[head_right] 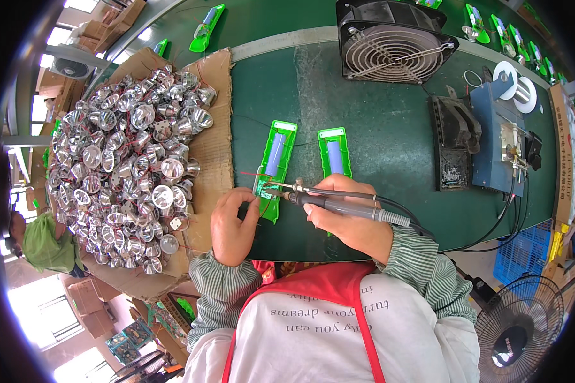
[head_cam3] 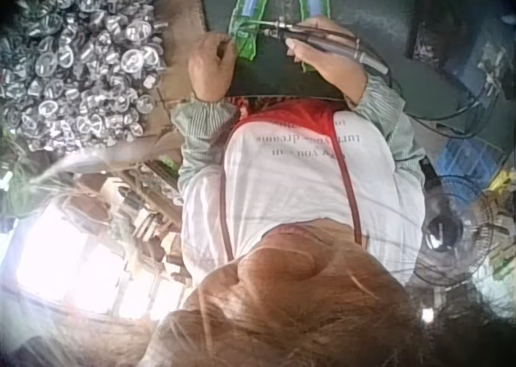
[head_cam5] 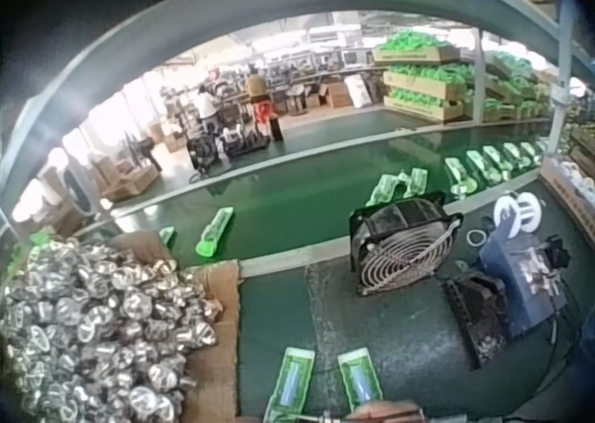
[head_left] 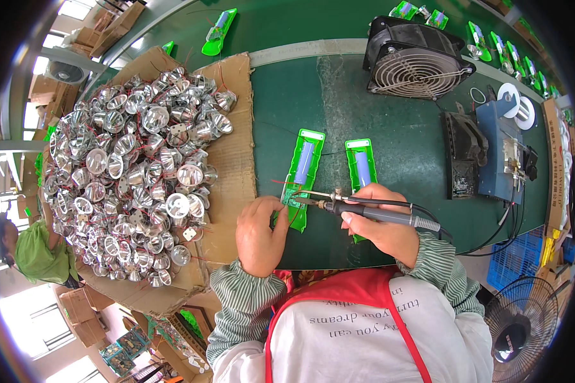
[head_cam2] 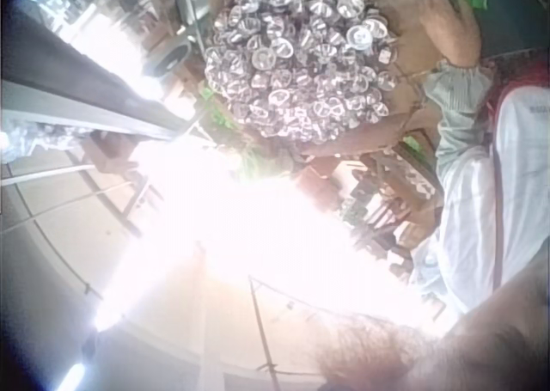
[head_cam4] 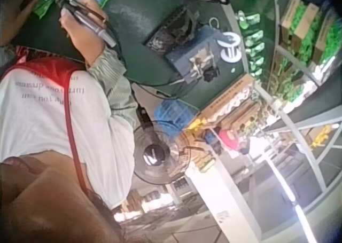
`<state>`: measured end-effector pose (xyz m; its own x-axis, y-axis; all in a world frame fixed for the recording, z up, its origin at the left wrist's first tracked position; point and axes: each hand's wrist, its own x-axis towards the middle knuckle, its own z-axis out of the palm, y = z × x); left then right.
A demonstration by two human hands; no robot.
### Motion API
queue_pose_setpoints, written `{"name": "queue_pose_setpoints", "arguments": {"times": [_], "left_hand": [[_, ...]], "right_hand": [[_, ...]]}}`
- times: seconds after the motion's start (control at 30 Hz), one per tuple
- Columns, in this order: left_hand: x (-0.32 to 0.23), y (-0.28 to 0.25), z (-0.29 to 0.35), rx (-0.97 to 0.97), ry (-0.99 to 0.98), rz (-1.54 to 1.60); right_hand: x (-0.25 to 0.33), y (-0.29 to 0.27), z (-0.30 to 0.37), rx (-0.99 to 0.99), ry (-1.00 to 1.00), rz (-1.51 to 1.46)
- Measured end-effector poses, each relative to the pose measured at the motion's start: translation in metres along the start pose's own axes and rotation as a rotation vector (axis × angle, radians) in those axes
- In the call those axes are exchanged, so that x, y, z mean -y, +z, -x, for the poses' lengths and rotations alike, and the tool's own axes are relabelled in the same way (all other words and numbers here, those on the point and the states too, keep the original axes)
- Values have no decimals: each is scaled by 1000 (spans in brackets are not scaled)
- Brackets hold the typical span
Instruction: The person solders wires onto flashlight circuit assemblies using a soldering iron and places the assembled units onto the conveyor belt.
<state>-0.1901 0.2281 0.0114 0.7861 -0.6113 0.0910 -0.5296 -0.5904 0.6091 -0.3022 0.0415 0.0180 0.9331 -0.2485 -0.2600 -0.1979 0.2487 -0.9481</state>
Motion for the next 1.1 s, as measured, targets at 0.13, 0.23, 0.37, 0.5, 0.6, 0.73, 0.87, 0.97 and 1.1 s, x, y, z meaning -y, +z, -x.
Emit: {"name": "queue_pose_setpoints", "arguments": {"times": [0.13,0.23,0.37,0.5,0.6,0.73,0.87,0.97,1.1], "left_hand": [[0,0,0,-1,4,-4],[1,2,1,-6,2,8],[-1,0,0,9,-3,-7],[-2,0,1,12,1,-7],[-1,-4,4,-30,52,-39],[-7,-22,12,-300,114,-337],[11,-42,43,-28,-462,153],[23,-28,55,-97,-527,462],[22,-20,58,-119,-552,675]], "right_hand": [[1,0,1,-5,8,26],[1,-3,4,-21,-42,-3],[6,-7,8,-23,-14,-18],[6,-7,12,-64,-18,-35],[9,-8,14,-58,-29,-53],[7,-15,18,-76,-39,-26],[7,-17,20,-73,-74,-48],[6,-16,20,-61,-85,-53],[5,-17,21,-34,-97,-102]]}}
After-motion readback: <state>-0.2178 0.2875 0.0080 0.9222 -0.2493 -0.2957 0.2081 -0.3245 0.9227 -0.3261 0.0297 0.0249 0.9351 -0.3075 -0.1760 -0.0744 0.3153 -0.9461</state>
